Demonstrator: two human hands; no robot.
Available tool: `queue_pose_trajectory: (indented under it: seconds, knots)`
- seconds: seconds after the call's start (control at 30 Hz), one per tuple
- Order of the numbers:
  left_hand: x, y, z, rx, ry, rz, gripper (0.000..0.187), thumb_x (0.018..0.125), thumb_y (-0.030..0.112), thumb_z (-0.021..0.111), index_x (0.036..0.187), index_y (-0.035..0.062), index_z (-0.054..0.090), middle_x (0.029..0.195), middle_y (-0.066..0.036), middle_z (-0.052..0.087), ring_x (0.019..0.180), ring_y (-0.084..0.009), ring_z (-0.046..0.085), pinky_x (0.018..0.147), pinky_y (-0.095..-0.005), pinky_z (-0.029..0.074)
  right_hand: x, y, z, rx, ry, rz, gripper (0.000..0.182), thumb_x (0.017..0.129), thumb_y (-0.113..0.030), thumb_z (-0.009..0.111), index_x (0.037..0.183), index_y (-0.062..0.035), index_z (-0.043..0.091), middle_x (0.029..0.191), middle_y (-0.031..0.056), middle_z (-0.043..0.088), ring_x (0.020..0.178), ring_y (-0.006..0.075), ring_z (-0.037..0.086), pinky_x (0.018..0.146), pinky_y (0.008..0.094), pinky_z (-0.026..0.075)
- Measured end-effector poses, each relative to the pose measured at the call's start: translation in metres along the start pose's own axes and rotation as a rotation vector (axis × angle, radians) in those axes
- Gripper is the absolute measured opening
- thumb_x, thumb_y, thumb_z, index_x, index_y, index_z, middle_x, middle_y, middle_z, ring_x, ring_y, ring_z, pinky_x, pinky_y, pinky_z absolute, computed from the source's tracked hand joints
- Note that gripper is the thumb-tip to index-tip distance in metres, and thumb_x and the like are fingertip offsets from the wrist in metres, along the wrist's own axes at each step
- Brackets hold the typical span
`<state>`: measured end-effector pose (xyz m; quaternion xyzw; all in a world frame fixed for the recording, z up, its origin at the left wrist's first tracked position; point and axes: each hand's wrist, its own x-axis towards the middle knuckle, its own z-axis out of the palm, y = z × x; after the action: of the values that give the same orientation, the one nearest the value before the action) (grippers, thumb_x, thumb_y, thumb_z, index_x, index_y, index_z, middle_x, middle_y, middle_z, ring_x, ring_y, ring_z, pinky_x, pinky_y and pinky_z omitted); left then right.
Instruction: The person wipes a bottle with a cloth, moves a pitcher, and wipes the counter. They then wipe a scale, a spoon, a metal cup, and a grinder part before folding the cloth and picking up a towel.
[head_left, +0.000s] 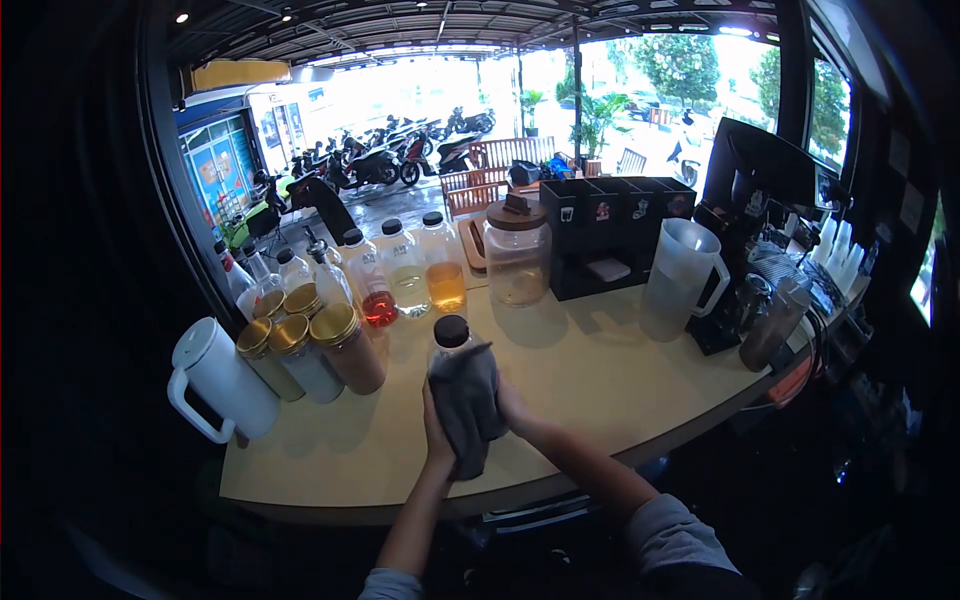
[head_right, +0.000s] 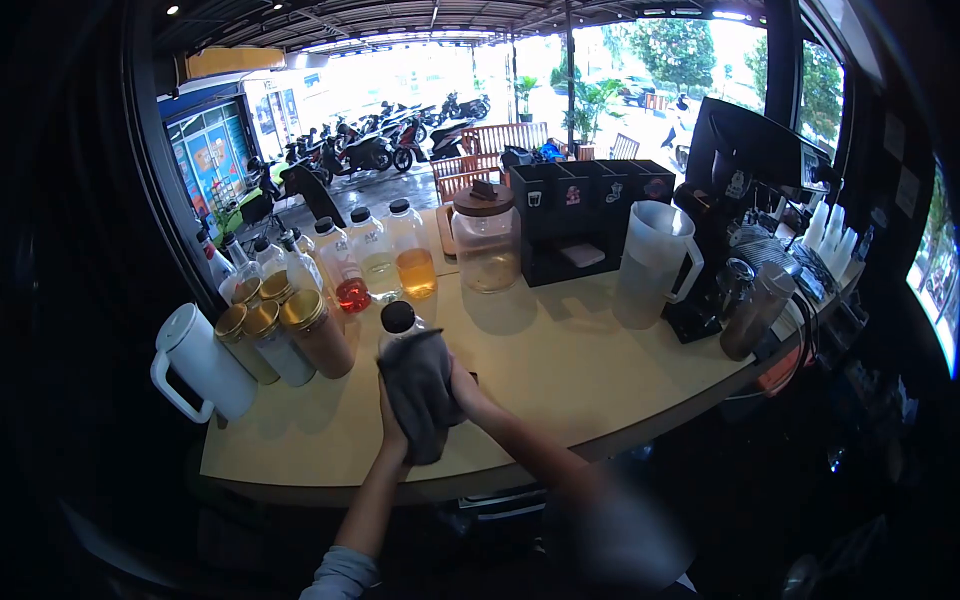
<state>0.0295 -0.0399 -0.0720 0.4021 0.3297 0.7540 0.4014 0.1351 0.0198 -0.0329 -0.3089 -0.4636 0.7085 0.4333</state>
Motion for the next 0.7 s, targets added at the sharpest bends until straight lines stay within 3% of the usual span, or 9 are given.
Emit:
queue_pose_trajectory:
  seconds: [0.07,0.13,0.2,0.33,0.4,0.5,0.53,0.6,0.7]
  knots:
    - [0.003,0.003,-0.006,-0.14,-0.132,0.029,0.072,0.087,0.036,0.058,0.139,0.0021,0.02,0.133,-0.017,0.039,0.121,-0.0258,0.045,0.101,-0.0388,0.038,-0.018,-0.007,0.002,0.06,-0.07,0.13,0.057,0.098,-0.046,0.03,0.131,-0.0013,0.042,0.128,0.0101,0.049,0.117,0.0176,0.048,0.103,0.031,0.034]
    - [0.001,0.004,-0.003,0.057,-0.114,0.098,0.085,0.078,0.042,0.069,0.137,0.0012,0.025,0.13,-0.016,0.042,0.121,-0.0249,0.045,0.1,-0.0379,0.038,-0.025,-0.019,0.009,0.204,-0.104,0.112,0.054,0.099,-0.044,0.028,0.129,-0.0019,0.044,0.125,0.0091,0.051,0.115,0.0168,0.048,0.101,0.0298,0.035]
    - [-0.002,0.009,0.009,0.401,-0.025,0.225,0.089,0.073,0.045,0.073,0.136,0.0,0.029,0.127,-0.015,0.045,0.119,-0.0243,0.045,0.099,-0.0371,0.038,-0.01,-0.021,0.006,0.043,-0.231,-0.292,0.049,0.098,-0.039,0.034,0.127,-0.0007,0.044,0.122,0.0089,0.052,0.112,0.0155,0.048,0.097,0.0278,0.036]
    - [-0.002,0.042,0.033,0.096,-0.006,0.291,0.094,0.07,0.056,0.073,0.132,-0.0033,0.034,0.125,-0.013,0.047,0.117,-0.021,0.047,0.098,-0.0354,0.038,-0.049,-0.045,0.02,-0.277,-0.213,-0.708,0.043,0.095,-0.027,0.046,0.125,0.0034,0.045,0.111,0.0092,0.055,0.105,0.015,0.05,0.093,0.0289,0.038]
    - [0.002,0.053,0.035,0.113,-0.009,0.311,0.096,0.069,0.062,0.07,0.13,-0.0037,0.035,0.125,-0.012,0.047,0.116,-0.0203,0.047,0.099,-0.035,0.037,-0.047,-0.021,0.01,-0.339,-0.187,-0.717,0.044,0.096,-0.027,0.045,0.125,0.0054,0.044,0.112,0.0093,0.056,0.105,0.016,0.052,0.093,0.0292,0.038]
    - [0.005,0.062,0.044,0.089,0.168,0.452,0.099,0.07,0.067,0.064,0.132,-0.003,0.032,0.126,-0.012,0.045,0.116,-0.0219,0.047,0.1,-0.0362,0.036,-0.041,0.003,0.013,0.212,0.02,-0.32,0.051,0.095,-0.044,0.04,0.12,-0.0011,0.051,0.116,0.0103,0.056,0.108,0.0185,0.053,0.097,0.0309,0.038]
    - [0.004,0.058,0.048,0.091,0.173,0.457,0.099,0.07,0.067,0.064,0.132,-0.003,0.032,0.126,-0.012,0.045,0.116,-0.0219,0.047,0.1,-0.0362,0.036,-0.04,-0.001,0.014,0.212,0.014,-0.318,0.051,0.095,-0.044,0.04,0.12,-0.0011,0.051,0.116,0.0103,0.056,0.108,0.0185,0.053,0.097,0.0309,0.038]
    - [0.004,0.047,0.055,0.2,0.25,0.609,0.094,0.074,0.068,0.059,0.131,-0.0031,0.033,0.129,-0.012,0.042,0.118,-0.0218,0.045,0.1,-0.0367,0.036,-0.039,-0.007,0.016,0.796,-0.162,0.104,0.053,0.095,-0.047,0.038,0.122,-0.0034,0.051,0.117,0.0093,0.057,0.109,0.0183,0.053,0.097,0.0315,0.04]
    - [0.005,0.037,0.048,0.225,0.272,0.618,0.098,0.071,0.064,0.066,0.132,-0.0027,0.029,0.128,-0.013,0.042,0.118,-0.0225,0.044,0.099,-0.0365,0.036,-0.045,0.0,0.02,0.655,-0.038,0.125,0.053,0.095,-0.047,0.038,0.124,-0.0041,0.05,0.118,0.0087,0.057,0.109,0.0193,0.053,0.097,0.0315,0.04]
